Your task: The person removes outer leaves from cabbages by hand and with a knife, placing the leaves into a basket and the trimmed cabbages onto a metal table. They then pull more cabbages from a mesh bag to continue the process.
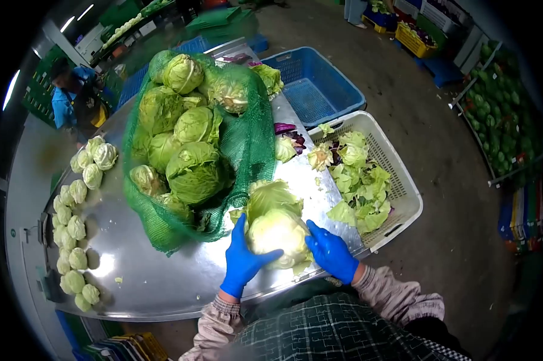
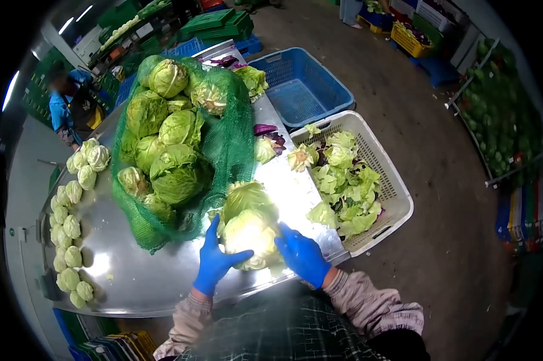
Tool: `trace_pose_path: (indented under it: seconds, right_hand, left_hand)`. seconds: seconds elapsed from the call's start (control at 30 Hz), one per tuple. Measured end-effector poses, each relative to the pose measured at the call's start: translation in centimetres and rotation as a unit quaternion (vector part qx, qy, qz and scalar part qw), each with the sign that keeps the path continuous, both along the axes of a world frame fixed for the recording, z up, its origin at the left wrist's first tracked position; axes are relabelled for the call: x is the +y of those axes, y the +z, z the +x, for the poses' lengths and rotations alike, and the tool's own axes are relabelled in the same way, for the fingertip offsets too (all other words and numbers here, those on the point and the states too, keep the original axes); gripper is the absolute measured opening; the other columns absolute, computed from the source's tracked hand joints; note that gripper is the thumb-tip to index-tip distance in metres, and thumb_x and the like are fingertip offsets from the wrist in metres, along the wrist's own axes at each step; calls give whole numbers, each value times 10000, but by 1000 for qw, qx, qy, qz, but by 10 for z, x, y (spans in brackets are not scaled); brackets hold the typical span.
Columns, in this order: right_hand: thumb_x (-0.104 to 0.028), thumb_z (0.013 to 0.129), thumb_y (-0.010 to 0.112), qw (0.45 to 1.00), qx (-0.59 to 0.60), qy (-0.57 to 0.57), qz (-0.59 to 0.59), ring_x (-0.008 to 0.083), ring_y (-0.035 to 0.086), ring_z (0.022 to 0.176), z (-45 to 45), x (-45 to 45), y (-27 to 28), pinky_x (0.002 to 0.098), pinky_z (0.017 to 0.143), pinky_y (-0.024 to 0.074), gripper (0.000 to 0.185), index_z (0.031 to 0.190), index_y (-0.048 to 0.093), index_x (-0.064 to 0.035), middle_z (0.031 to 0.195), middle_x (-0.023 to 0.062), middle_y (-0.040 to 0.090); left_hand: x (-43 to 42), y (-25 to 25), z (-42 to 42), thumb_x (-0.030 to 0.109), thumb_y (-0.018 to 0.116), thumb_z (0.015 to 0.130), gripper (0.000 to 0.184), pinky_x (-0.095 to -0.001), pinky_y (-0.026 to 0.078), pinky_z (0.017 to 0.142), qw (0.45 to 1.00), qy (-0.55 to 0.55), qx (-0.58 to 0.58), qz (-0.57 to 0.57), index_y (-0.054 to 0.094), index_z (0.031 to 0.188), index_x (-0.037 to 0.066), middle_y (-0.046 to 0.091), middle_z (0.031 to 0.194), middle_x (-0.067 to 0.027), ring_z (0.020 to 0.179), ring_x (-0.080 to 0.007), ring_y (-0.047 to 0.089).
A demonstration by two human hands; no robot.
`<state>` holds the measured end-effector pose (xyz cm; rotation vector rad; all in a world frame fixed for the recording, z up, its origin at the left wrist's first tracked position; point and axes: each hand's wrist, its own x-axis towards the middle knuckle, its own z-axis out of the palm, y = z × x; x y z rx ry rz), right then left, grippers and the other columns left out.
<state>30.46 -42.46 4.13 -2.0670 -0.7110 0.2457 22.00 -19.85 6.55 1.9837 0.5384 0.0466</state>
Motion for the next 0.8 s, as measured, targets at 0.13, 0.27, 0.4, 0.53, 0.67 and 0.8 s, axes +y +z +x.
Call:
trace_pose_path:
  seconds: [0.13,0.27,0.4,0.53,0.67,0.8]
  right_hand:
    - [-227,954,567,994,-17,15,-107,390,660,843,-2,-6,35,425,679,541,517,1379,436,36,1153,258,607]
    - [-248,955,559,985,-24,-18,-170,361,652,692,-2,-16,11,402,594,533,544,1427,402,-27,1097,224,625]
    - [-290,975,519,961,242,-110,-75,382,660,850,49,-36,-40,446,705,533,403,1338,518,-114,1006,244,645]
    - [-325,893,626,978,170,-104,55,411,642,831,62,3,-44,458,688,511,331,988,644,-8,874,260,648]
    - [-266,850,679,983,38,-181,10,354,653,730,140,27,-139,412,645,500,309,985,626,6,811,211,668]
    - [-437,867,639,974,-75,-177,-117,412,657,839,148,27,-36,479,718,525,609,1310,516,-39,904,226,684]
  left_hand:
    - [-23,5,14,633,854,535,1245,-439,456,1009,969,-125,44,208,314,1457,-7,431,1415,-248,1260,-375,490]
    - [-55,5,24,618,845,574,1139,-443,475,971,979,-107,16,173,391,1391,-33,487,1349,-242,1210,-372,517]
    - [-52,2,22,556,884,562,1084,-424,484,963,984,-96,-23,150,428,1350,-32,530,1292,-225,1149,-356,562]
    - [-36,-25,10,445,937,547,1020,-405,492,963,999,5,-36,-10,455,1318,-16,566,1244,-195,1135,-311,581]
    - [-18,-60,-6,368,934,589,950,-393,486,973,975,58,-83,-198,464,1316,-24,572,1274,-197,1154,-271,581]
    - [-38,32,1,186,880,687,840,-391,550,861,933,176,-12,-314,387,1322,-60,585,1190,-215,1079,-294,602]
